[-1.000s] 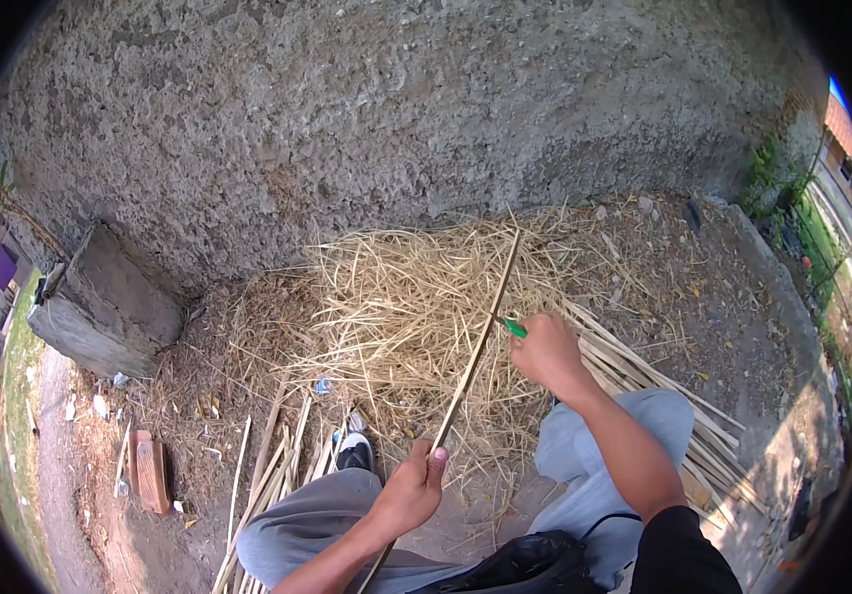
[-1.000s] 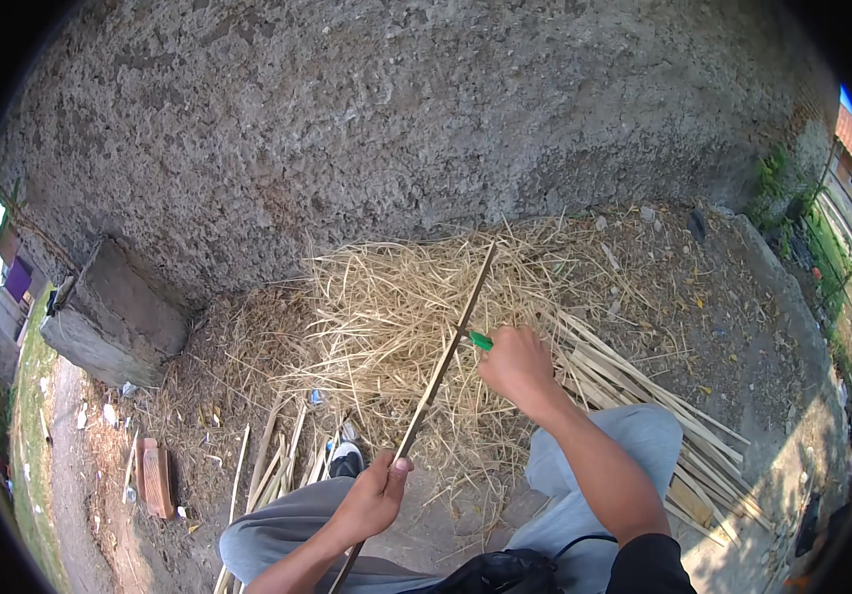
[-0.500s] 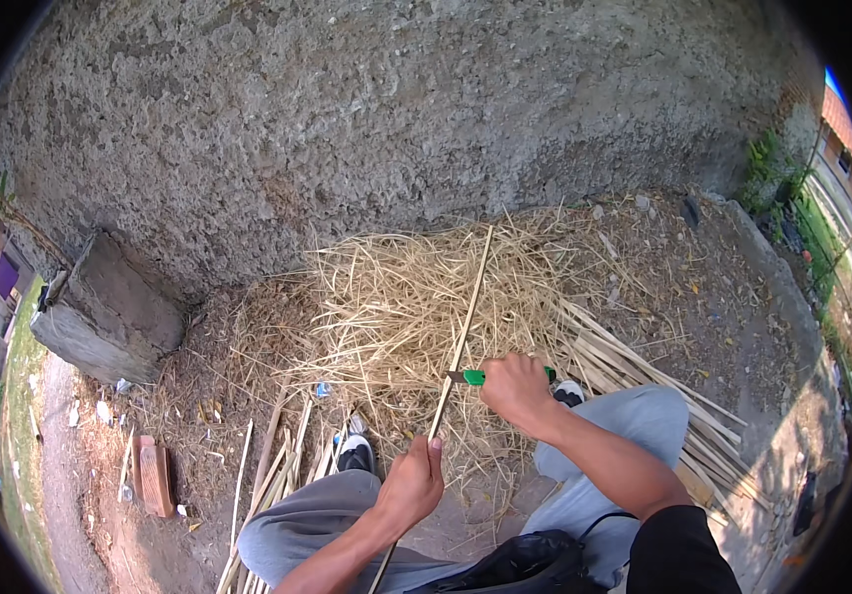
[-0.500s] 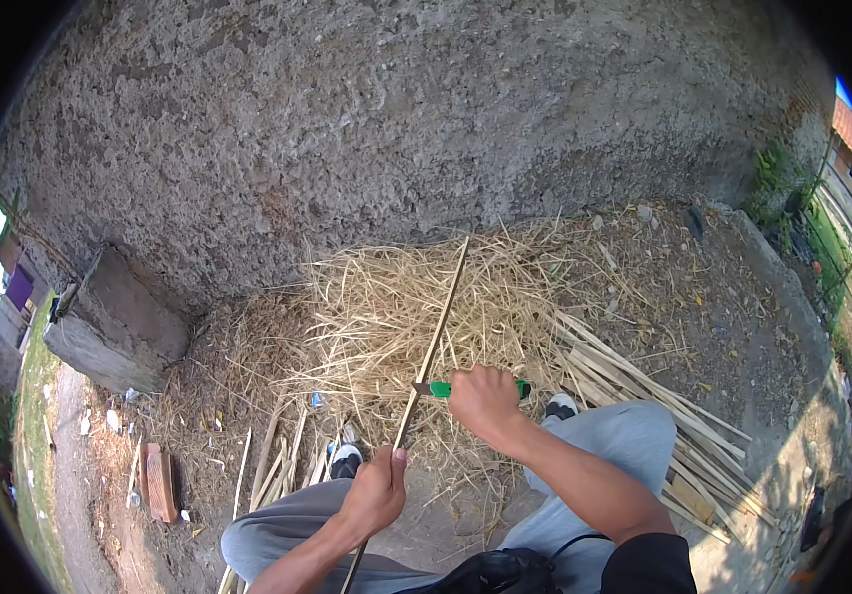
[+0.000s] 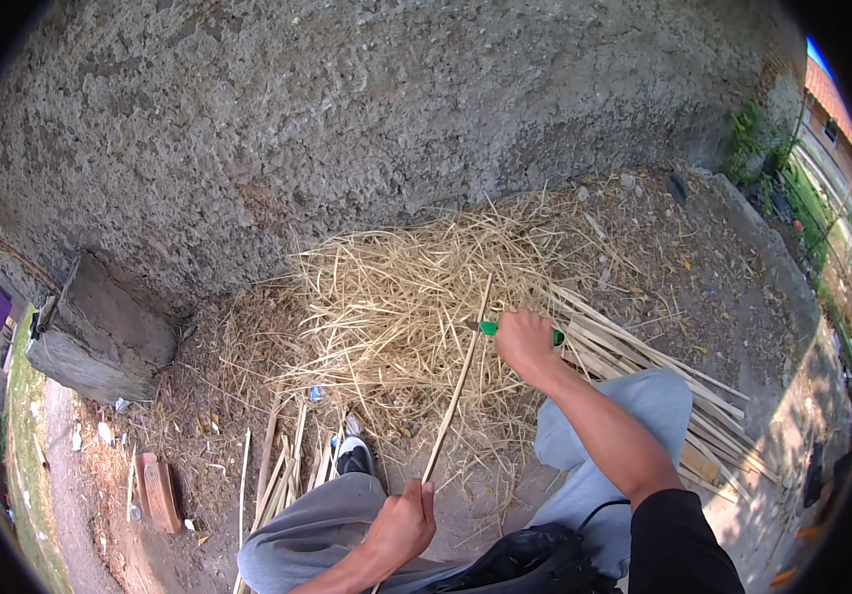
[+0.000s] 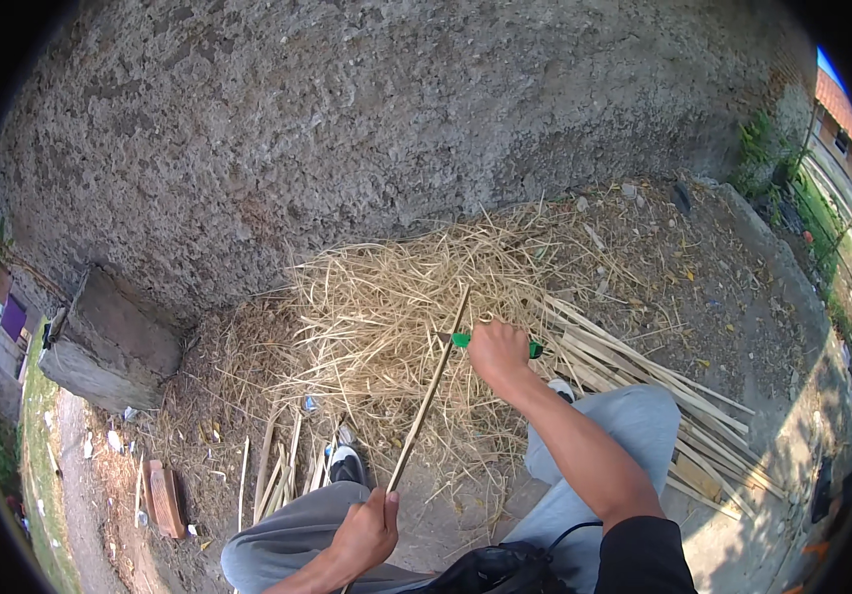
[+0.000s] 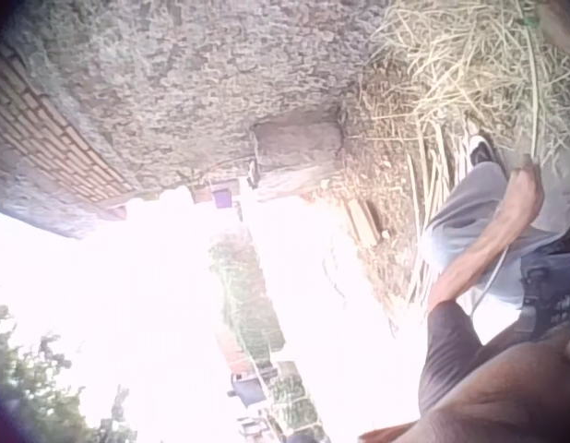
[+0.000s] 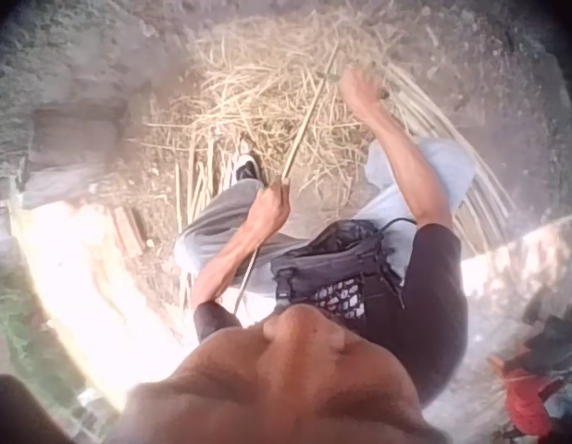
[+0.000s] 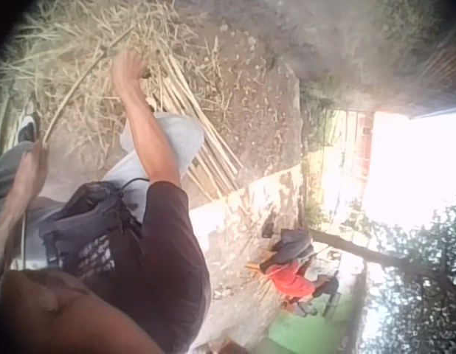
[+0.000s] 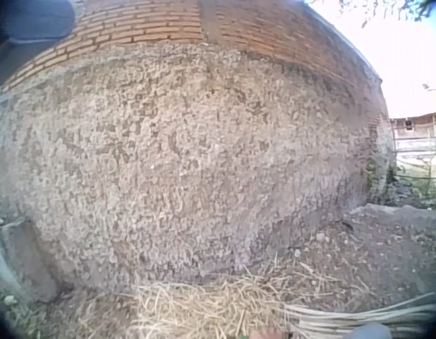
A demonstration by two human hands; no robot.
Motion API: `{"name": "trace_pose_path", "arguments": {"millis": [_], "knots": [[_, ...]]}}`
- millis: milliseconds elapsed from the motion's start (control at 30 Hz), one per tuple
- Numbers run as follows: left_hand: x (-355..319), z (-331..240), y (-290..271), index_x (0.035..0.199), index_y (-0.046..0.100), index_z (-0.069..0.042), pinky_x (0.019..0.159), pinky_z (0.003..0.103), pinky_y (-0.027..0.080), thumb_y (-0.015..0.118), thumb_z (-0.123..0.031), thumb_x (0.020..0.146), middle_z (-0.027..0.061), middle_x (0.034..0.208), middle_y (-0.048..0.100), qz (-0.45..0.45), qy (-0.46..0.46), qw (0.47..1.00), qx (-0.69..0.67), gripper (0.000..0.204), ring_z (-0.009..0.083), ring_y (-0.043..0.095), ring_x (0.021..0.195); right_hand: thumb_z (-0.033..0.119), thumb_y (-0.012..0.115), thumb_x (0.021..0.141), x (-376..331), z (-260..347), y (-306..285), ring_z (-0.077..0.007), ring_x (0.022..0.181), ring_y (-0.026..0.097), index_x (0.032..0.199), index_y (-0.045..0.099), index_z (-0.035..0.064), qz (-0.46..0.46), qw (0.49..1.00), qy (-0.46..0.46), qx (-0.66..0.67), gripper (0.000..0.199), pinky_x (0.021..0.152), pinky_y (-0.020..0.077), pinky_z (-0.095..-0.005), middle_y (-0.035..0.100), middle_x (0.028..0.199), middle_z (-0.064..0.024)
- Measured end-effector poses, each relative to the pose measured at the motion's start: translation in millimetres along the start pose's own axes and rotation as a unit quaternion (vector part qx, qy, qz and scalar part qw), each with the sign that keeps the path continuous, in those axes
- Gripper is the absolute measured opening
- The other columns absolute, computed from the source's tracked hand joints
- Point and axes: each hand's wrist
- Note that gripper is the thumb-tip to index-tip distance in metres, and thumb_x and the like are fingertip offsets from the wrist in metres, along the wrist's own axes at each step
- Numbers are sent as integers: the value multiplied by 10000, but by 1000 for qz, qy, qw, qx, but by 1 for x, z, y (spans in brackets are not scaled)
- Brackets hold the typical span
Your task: The person shaves a long bamboo strip with a utility knife, moving the blade along the edge while holding the strip by hand to smooth it.
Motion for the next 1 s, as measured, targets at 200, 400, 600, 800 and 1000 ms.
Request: {"name": "trace_pose_path", "arguments": {"millis": [200, 400, 600, 800, 1000], "knots": [[-21, 19, 11, 876, 477, 44, 438, 594, 397, 447, -208, 1014, 305, 510, 513, -7, 64, 997, 40, 289, 528, 540, 505, 81, 550, 863, 24, -72, 15, -368, 932, 679, 940, 699, -11, -14, 992, 128, 12, 191, 795, 532, -474, 686, 990, -214], [4, 69, -9, 845, 514, 25, 561, 491, 427, 420, -286, 1028, 232, 595, 529, -15, -21, 998, -55, 373, 399, 539, 582, 93, 620, 820, 27, -87, 11, -368, 962, 672, 1005, 682, -6, 4, 977, 205, 57, 218, 815, 534, -462, 684, 1011, -209], [31, 60, -13, 800, 500, 7, 585, 350, 405, 386, -344, 1040, 21, 625, 461, 96, -95, 960, -246, 440, 156, 455, 593, 74, 643, 729, -27, 34, -37, -400, 688, 675, 778, 702, -13, 32, 981, -57, 180, 116, 674, 521, -495, 652, 692, -247], [40, 48, -3, 852, 514, -11, 561, 323, 399, 382, -353, 1048, 47, 630, 482, 15, -6, 992, -125, 416, 152, 455, 572, 46, 620, 707, -58, 51, -28, -366, 649, 678, 770, 705, -8, 67, 983, -126, 115, 119, 613, 523, -471, 658, 687, -228], [33, 18, 2, 920, 493, 38, 600, 574, 462, 404, -286, 1028, 304, 648, 583, -56, 14, 997, 41, 353, 522, 588, 655, 73, 571, 741, -69, 44, -20, -408, 770, 670, 803, 705, 0, 127, 981, -108, 100, 164, 701, 507, -506, 659, 802, -269]]}}
Point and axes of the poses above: each hand's wrist, its own x-axis towards the middle knuckle, its own y-axis out of the palm, z = x × y
